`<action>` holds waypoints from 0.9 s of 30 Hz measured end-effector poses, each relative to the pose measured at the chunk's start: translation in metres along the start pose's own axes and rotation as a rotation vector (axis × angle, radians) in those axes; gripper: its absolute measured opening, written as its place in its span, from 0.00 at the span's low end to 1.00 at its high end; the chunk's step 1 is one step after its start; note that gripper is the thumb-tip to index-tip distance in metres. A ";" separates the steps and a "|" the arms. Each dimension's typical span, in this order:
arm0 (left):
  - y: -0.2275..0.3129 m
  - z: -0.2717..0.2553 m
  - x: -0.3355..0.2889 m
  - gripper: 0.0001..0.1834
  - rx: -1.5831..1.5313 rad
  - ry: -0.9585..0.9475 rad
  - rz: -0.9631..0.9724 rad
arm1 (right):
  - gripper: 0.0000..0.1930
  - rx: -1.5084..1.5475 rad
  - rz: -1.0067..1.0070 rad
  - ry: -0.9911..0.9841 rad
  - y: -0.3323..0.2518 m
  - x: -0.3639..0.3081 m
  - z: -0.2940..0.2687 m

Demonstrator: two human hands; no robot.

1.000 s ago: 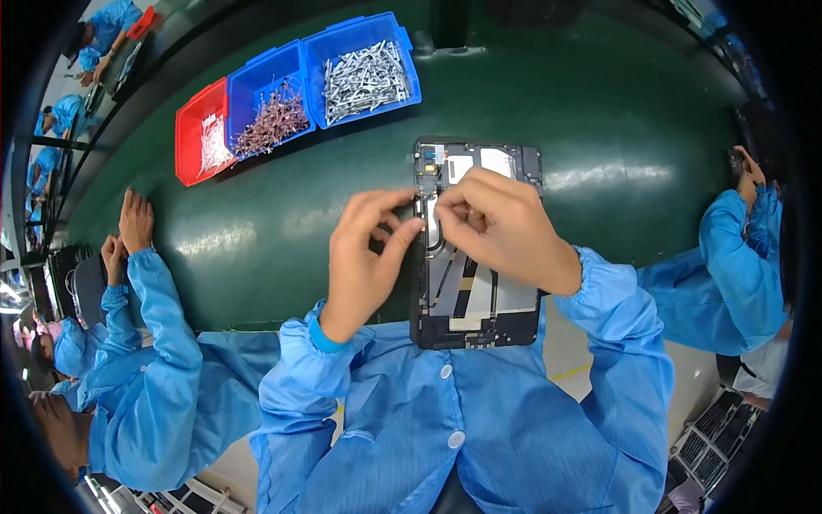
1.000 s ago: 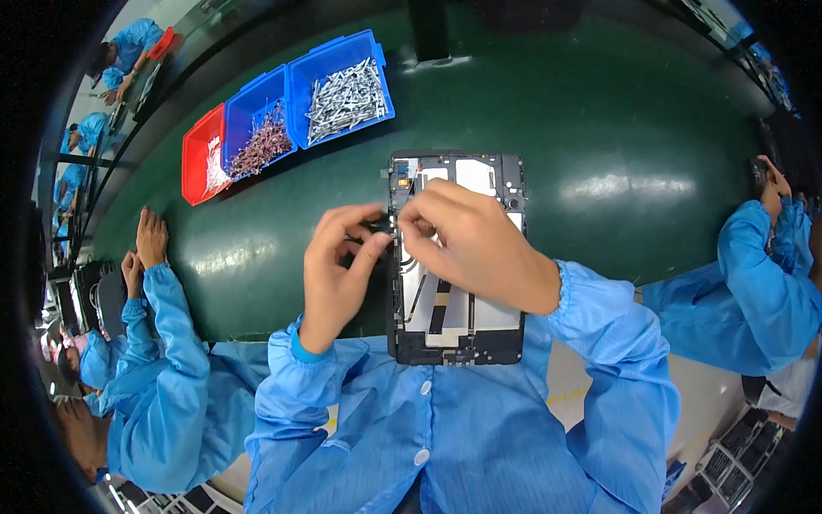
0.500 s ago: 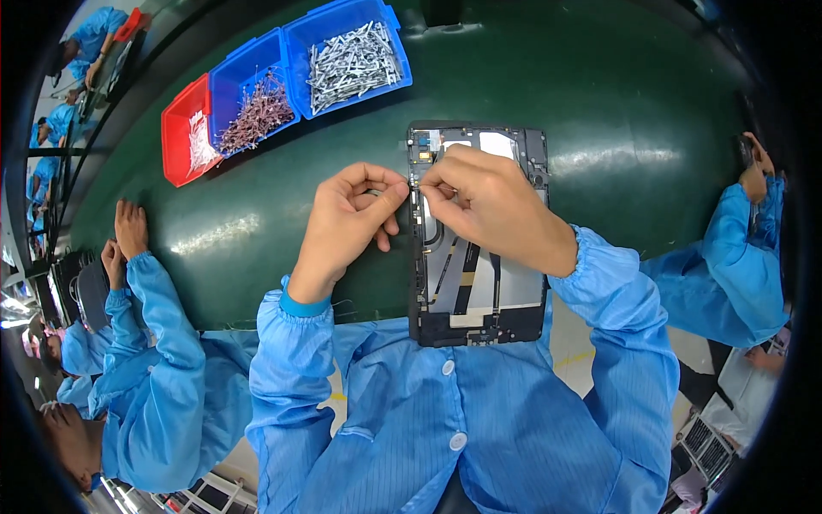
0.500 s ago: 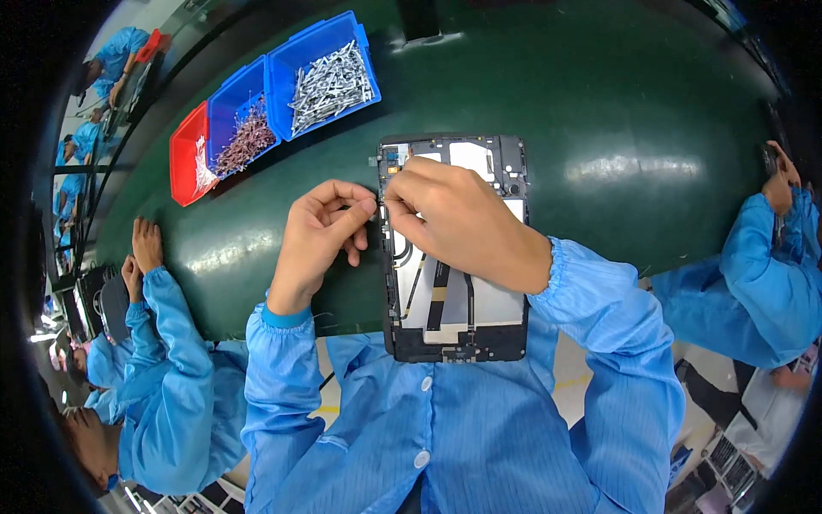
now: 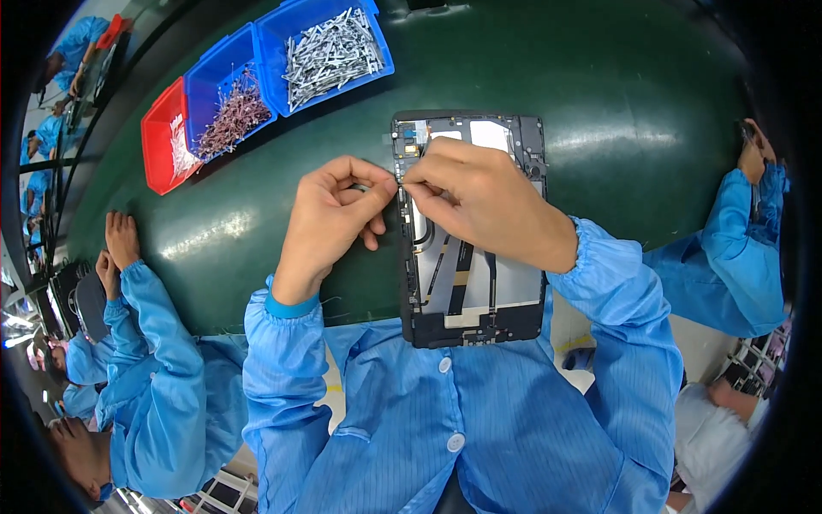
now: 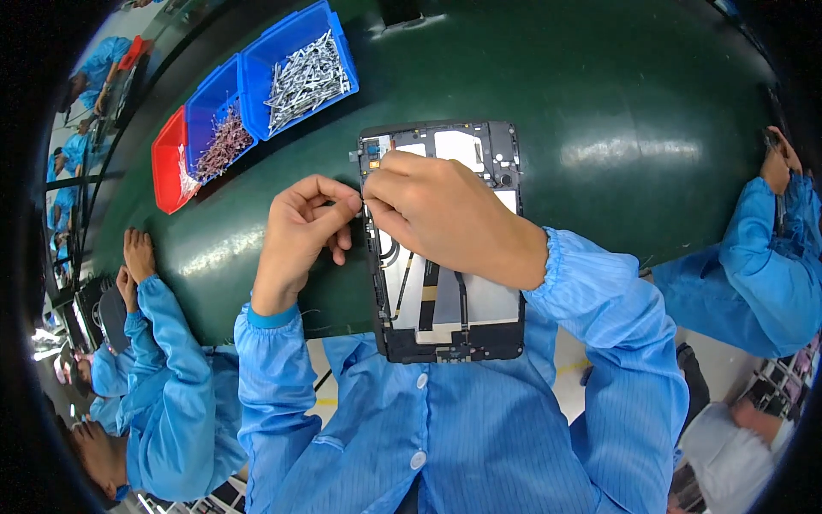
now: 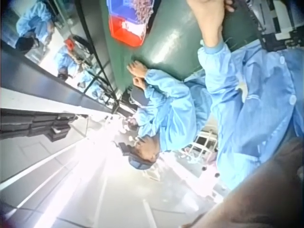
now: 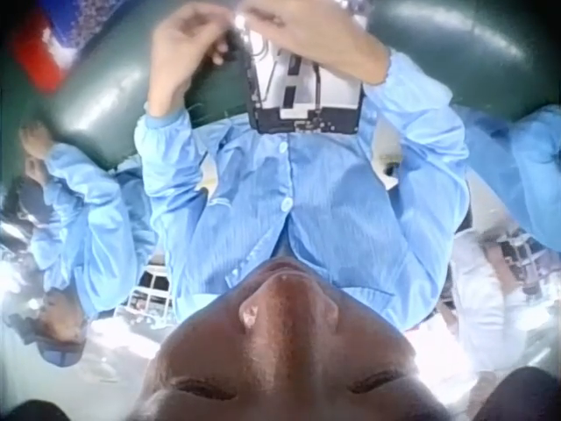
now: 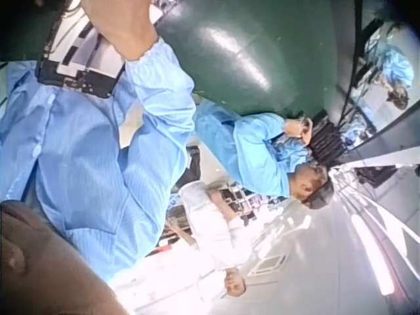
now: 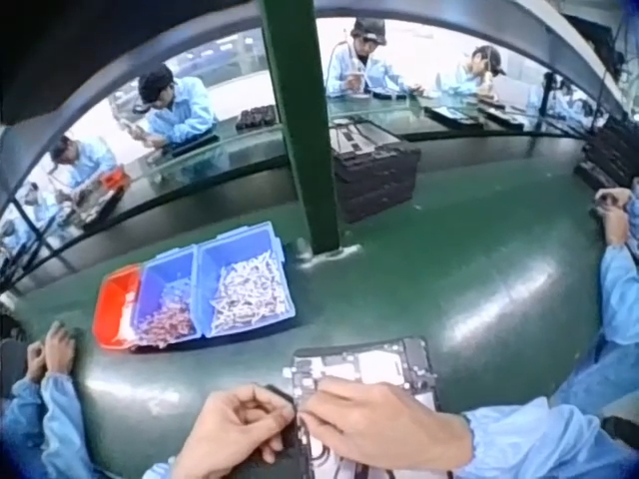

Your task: The person takes components from storage bins, inserts them into the edges of tablet frames by hand, presses them into place, and sets the tablets down on the assembly line.

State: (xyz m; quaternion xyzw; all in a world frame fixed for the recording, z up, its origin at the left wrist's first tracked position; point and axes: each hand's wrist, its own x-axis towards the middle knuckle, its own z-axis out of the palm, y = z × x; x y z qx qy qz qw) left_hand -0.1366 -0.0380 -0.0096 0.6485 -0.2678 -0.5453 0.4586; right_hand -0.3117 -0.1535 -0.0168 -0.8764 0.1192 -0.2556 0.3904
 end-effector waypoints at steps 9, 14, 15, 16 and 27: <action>0.010 0.008 0.001 0.04 0.010 0.046 -0.066 | 0.05 0.047 0.051 -0.030 0.000 -0.001 0.000; 0.010 0.005 0.002 0.06 0.023 0.028 -0.081 | 0.05 0.044 0.058 -0.036 0.000 -0.001 -0.002; 0.009 0.004 0.002 0.06 0.023 0.028 -0.081 | 0.05 0.036 0.050 -0.035 0.000 -0.001 -0.002; 0.007 0.003 0.001 0.06 0.026 0.015 -0.067 | 0.05 0.028 0.041 -0.034 0.001 -0.001 -0.002; 0.000 0.004 0.001 0.06 0.010 0.008 -0.002 | 0.05 0.037 0.047 -0.008 0.000 -0.004 0.000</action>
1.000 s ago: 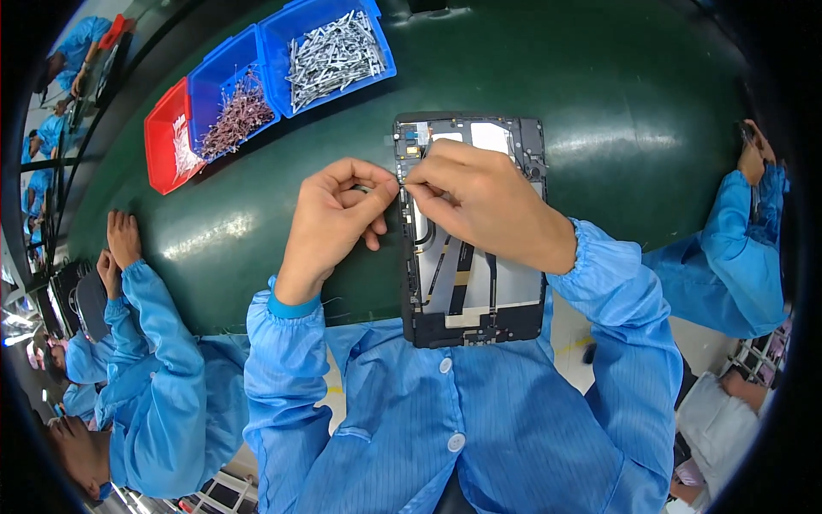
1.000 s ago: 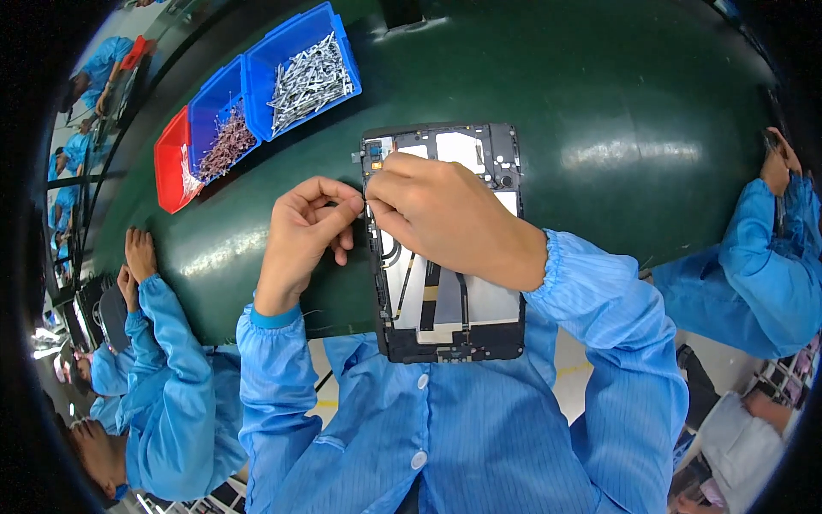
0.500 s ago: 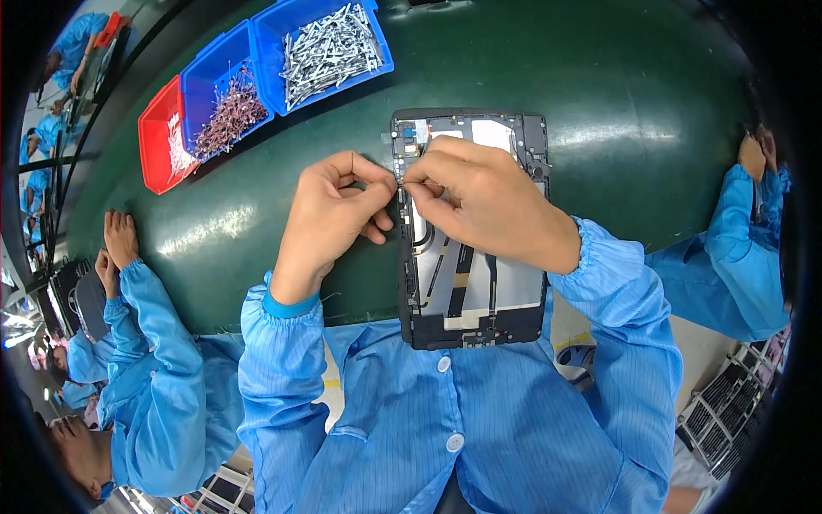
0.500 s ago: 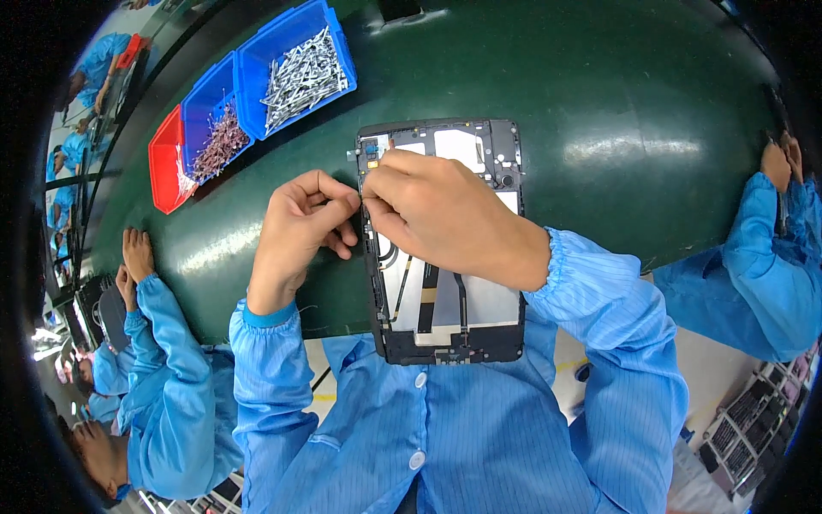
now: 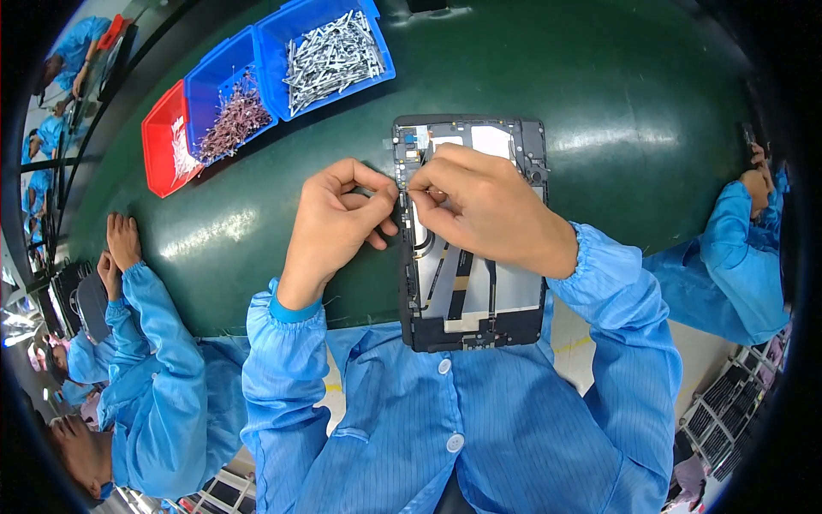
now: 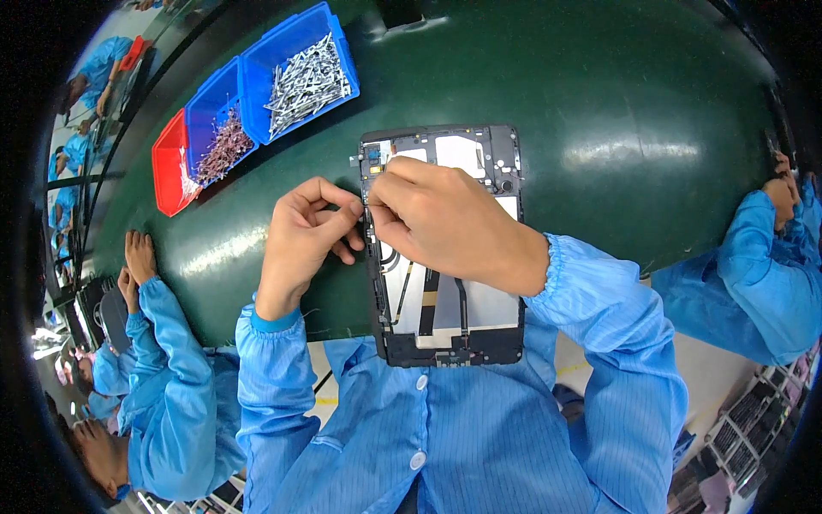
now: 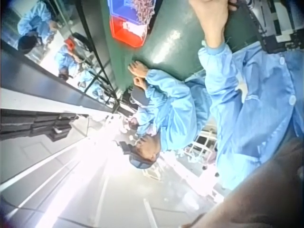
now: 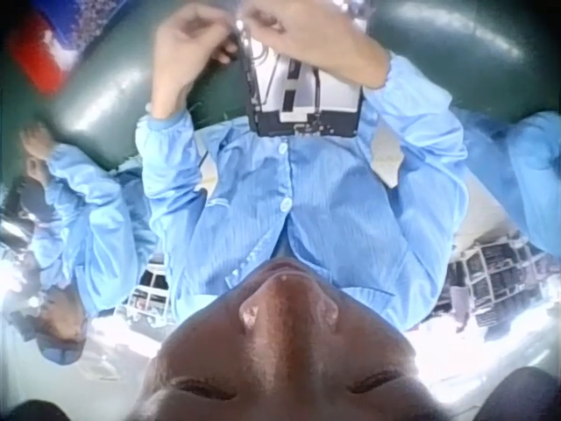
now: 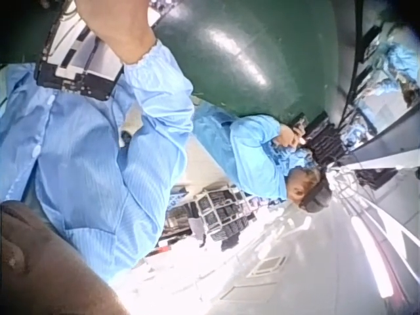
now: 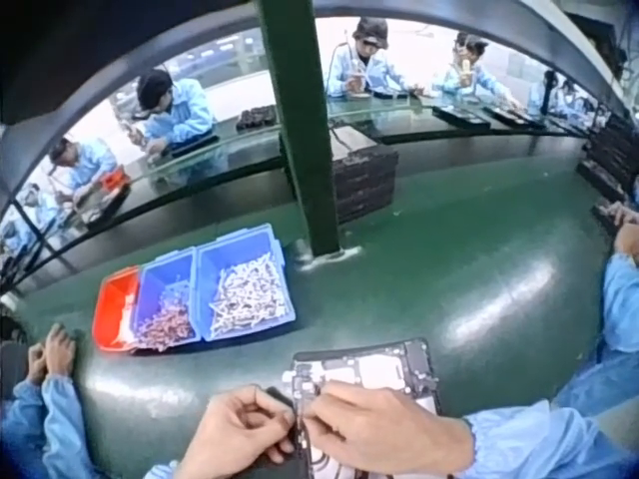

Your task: The person takes components from storage bins, inserts them into the edges of tablet frames by hand, presses them into place, and sets the tablets down on the assembly line.

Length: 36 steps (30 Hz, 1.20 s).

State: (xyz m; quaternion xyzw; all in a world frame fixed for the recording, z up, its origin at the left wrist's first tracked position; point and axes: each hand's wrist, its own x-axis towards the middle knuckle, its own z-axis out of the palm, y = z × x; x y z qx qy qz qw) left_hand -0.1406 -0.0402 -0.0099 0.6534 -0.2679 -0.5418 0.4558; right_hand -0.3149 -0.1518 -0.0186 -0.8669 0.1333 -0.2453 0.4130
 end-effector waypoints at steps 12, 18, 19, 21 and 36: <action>0.004 0.003 0.000 0.07 0.051 -0.004 0.036 | 0.06 -0.176 0.080 0.056 -0.010 0.000 -0.001; 0.014 0.004 0.008 0.08 0.157 -0.049 0.001 | 0.05 -0.169 0.118 -0.037 -0.018 0.012 -0.013; 0.012 0.004 0.010 0.08 0.152 -0.040 0.018 | 0.05 -0.137 0.146 -0.088 -0.019 0.019 -0.019; 0.008 0.003 0.014 0.09 0.180 -0.075 0.027 | 0.05 -0.198 0.189 0.025 -0.019 0.041 -0.030; 0.005 -0.023 0.015 0.15 0.031 -0.181 0.102 | 0.06 -0.973 -0.302 -0.064 0.025 0.158 0.011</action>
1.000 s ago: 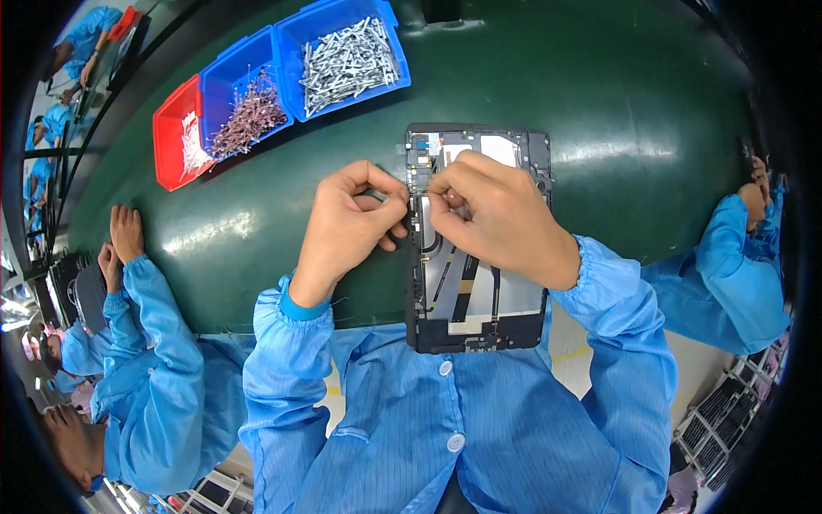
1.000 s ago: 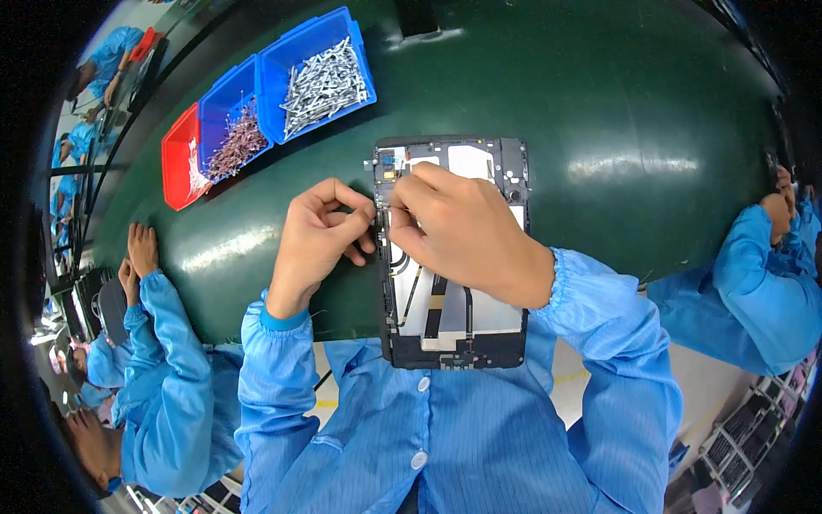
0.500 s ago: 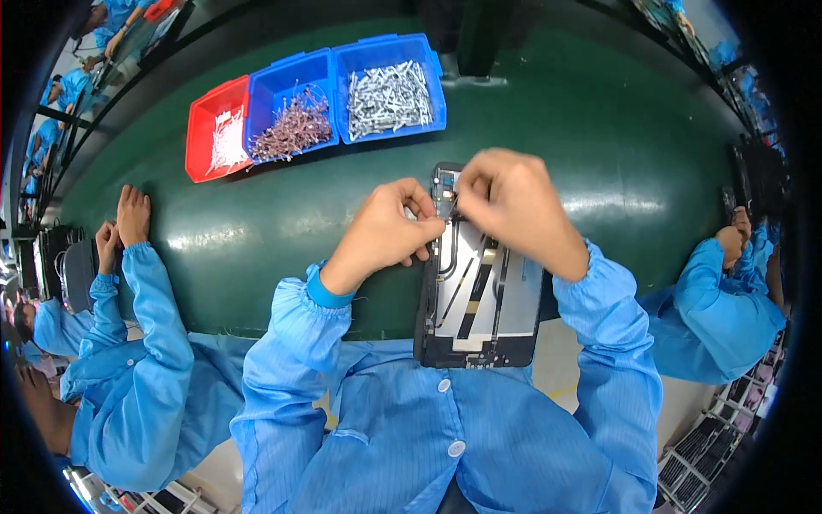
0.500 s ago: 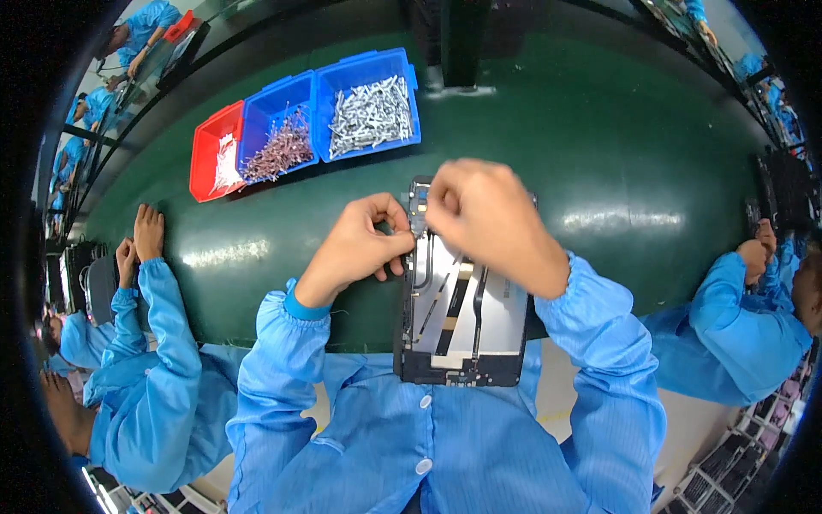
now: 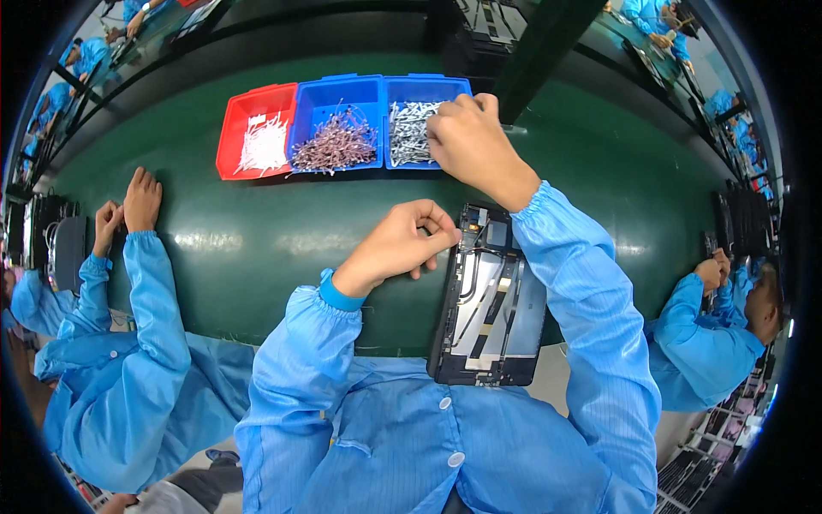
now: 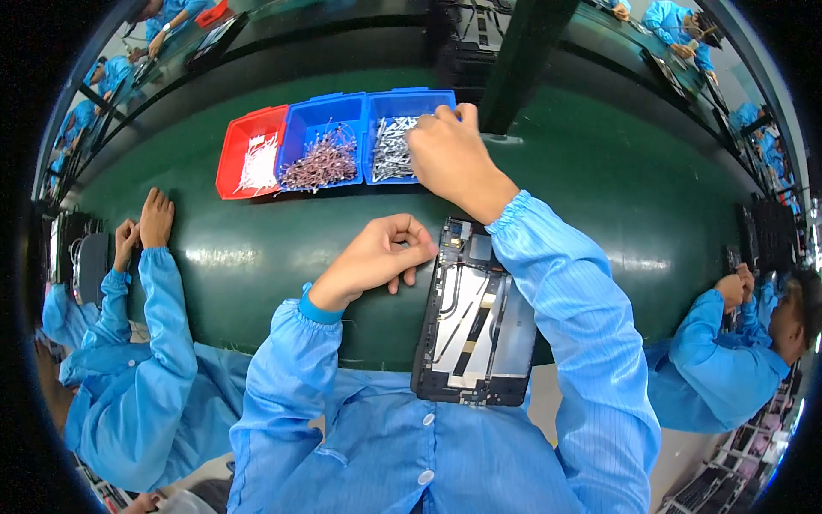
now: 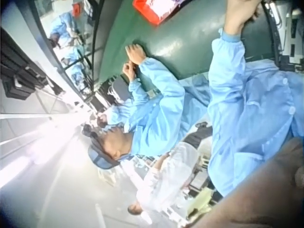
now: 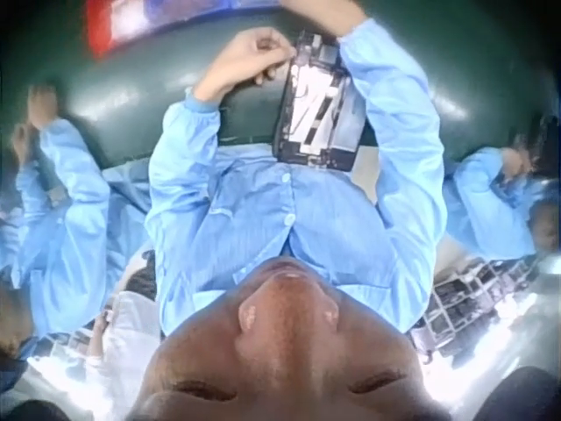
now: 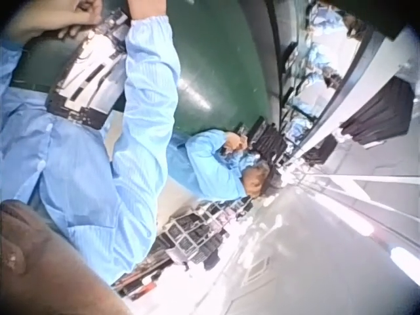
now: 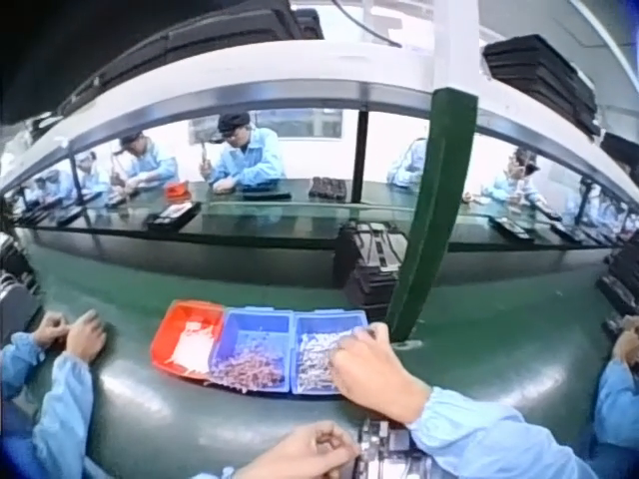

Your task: The person takes components from storage bins, inserts them into the edges of tablet frames by hand, presses them into place, and sets the tablets down on the assembly line.

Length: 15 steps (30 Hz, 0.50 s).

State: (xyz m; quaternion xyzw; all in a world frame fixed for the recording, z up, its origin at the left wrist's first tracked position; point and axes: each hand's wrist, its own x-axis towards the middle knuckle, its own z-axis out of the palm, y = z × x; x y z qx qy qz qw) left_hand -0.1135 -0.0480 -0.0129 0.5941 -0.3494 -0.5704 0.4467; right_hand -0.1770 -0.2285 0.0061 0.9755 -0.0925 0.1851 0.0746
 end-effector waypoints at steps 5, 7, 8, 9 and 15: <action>0.003 -0.001 -0.002 0.12 -0.026 0.068 0.048 | 0.05 0.217 0.081 0.045 0.002 -0.006 -0.021; 0.001 0.001 0.000 0.11 -0.039 0.119 0.078 | 0.04 0.242 0.075 0.085 0.001 -0.014 -0.029; -0.003 0.001 0.002 0.10 0.034 0.254 0.194 | 0.05 0.259 0.080 0.087 0.002 -0.019 -0.031; -0.006 0.002 0.004 0.10 0.108 0.388 0.310 | 0.06 0.276 0.086 0.090 0.003 -0.022 -0.032; -0.004 0.003 0.003 0.08 0.187 0.579 0.490 | 0.06 0.289 0.030 0.134 0.002 -0.027 -0.036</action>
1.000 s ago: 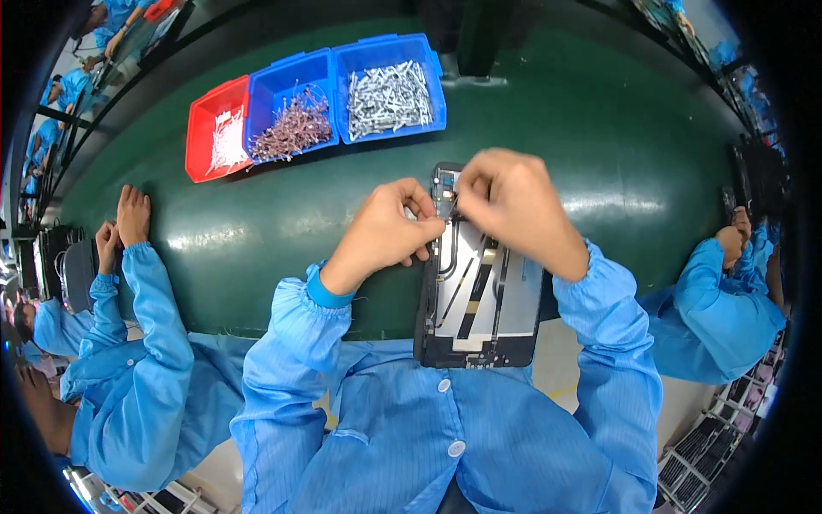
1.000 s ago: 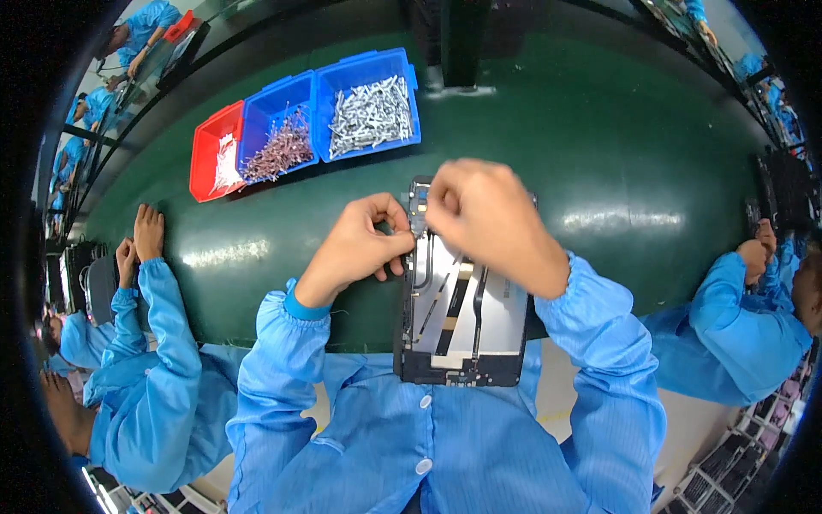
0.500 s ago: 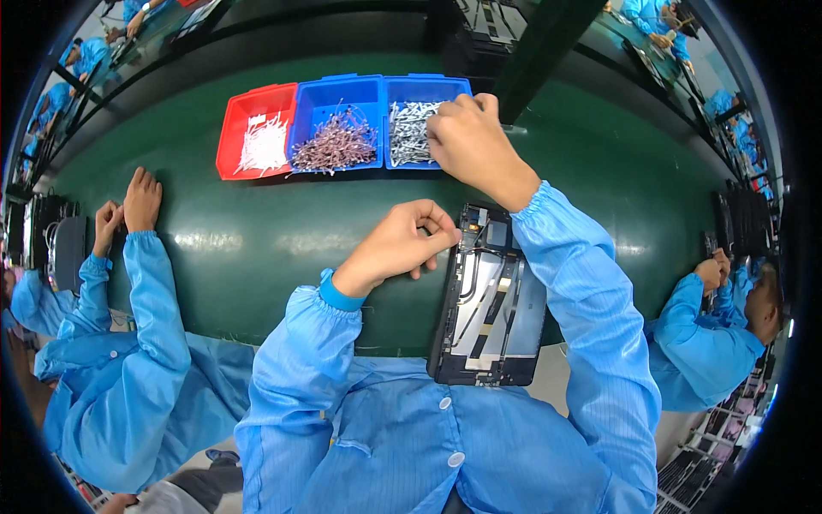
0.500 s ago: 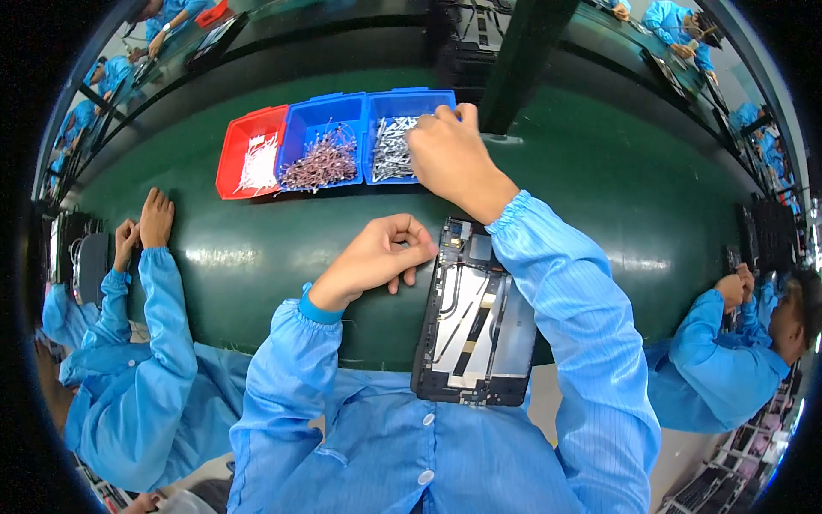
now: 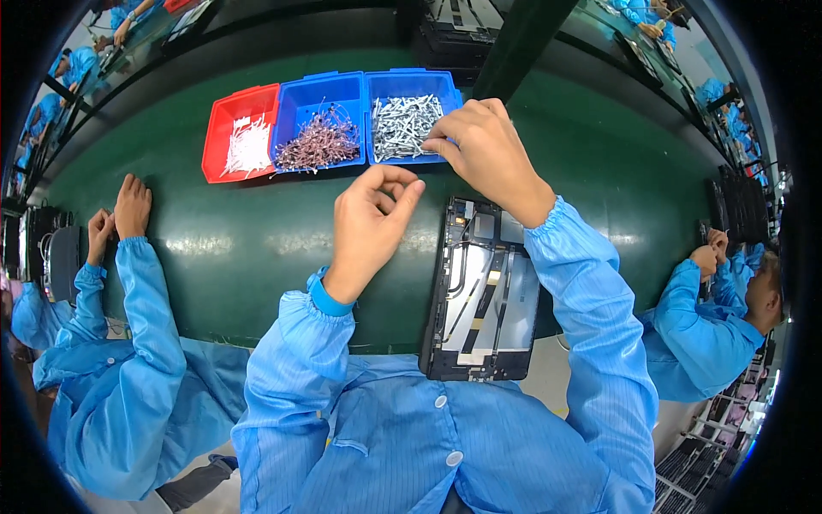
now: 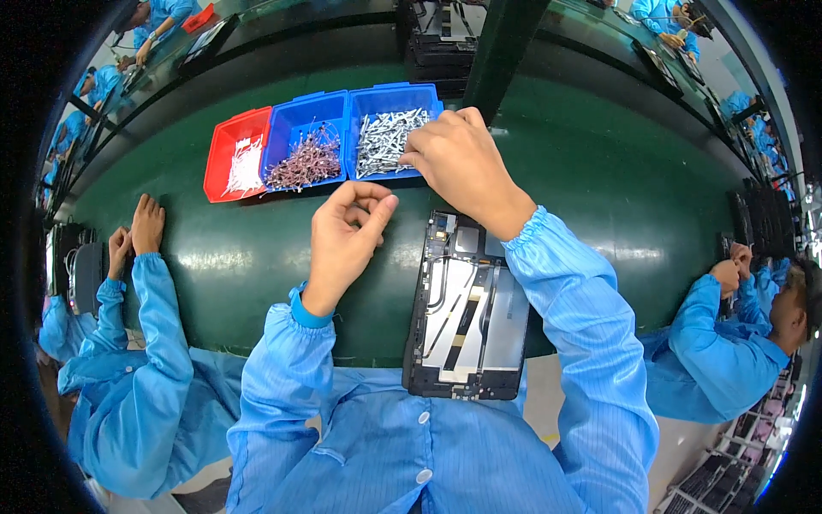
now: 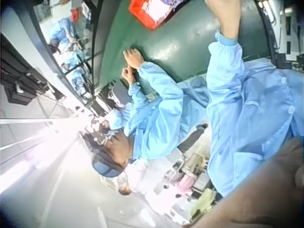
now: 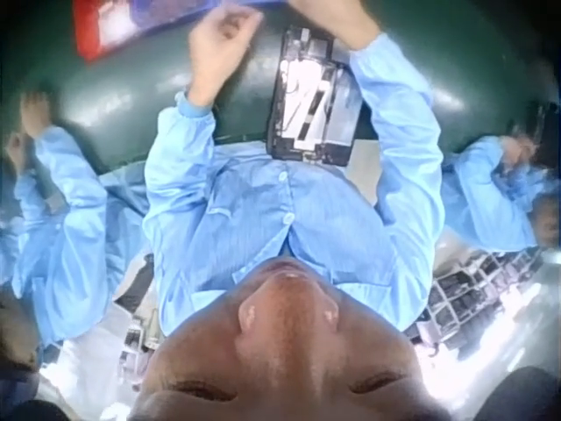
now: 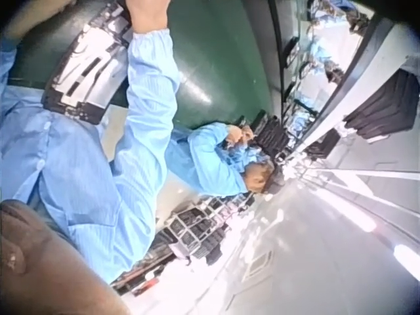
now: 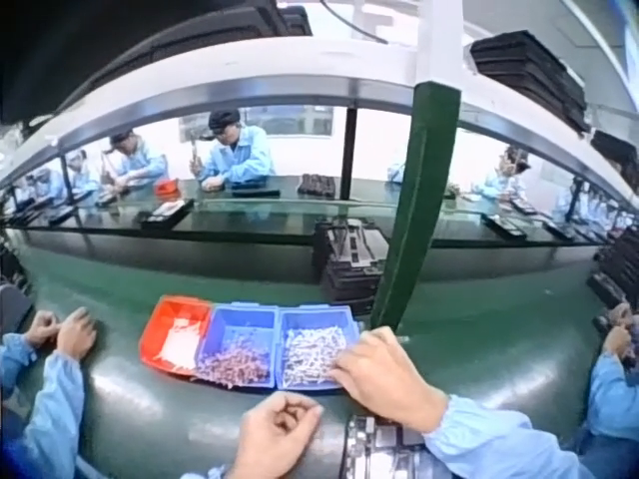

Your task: The person takes components from storage bins, inserts them into the edges of tablet frames by hand, presses them into place, and sets the tablets down on the assembly line.

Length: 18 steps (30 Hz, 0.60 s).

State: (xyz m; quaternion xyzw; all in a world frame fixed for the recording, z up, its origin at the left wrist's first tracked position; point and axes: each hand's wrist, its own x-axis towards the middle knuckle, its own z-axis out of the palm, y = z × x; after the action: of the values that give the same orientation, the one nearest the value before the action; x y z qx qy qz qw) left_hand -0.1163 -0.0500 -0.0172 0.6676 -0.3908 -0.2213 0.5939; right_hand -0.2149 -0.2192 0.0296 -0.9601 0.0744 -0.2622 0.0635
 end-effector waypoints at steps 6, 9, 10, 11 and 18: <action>0.006 -0.001 0.000 0.07 0.359 0.158 0.409 | 0.05 0.199 -0.051 -0.083 -0.027 -0.018 -0.016; 0.003 0.000 -0.001 0.05 0.271 0.078 0.360 | 0.06 0.367 0.090 -0.109 -0.033 -0.029 -0.025; 0.004 0.001 0.000 0.06 0.170 0.018 0.320 | 0.07 0.486 0.218 -0.156 -0.033 -0.032 -0.028; 0.006 0.000 -0.002 0.06 0.173 0.014 0.320 | 0.07 0.489 0.222 -0.152 -0.033 -0.037 -0.026; 0.008 0.003 -0.005 0.12 -0.517 -0.205 -0.240 | 0.09 1.178 0.680 0.002 -0.041 -0.055 -0.007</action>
State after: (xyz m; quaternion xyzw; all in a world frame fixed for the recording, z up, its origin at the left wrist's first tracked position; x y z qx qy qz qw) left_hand -0.1237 -0.0474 -0.0113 0.5099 -0.2977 -0.4485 0.6710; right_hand -0.2610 -0.1697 0.0152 -0.6883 0.2171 -0.2254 0.6545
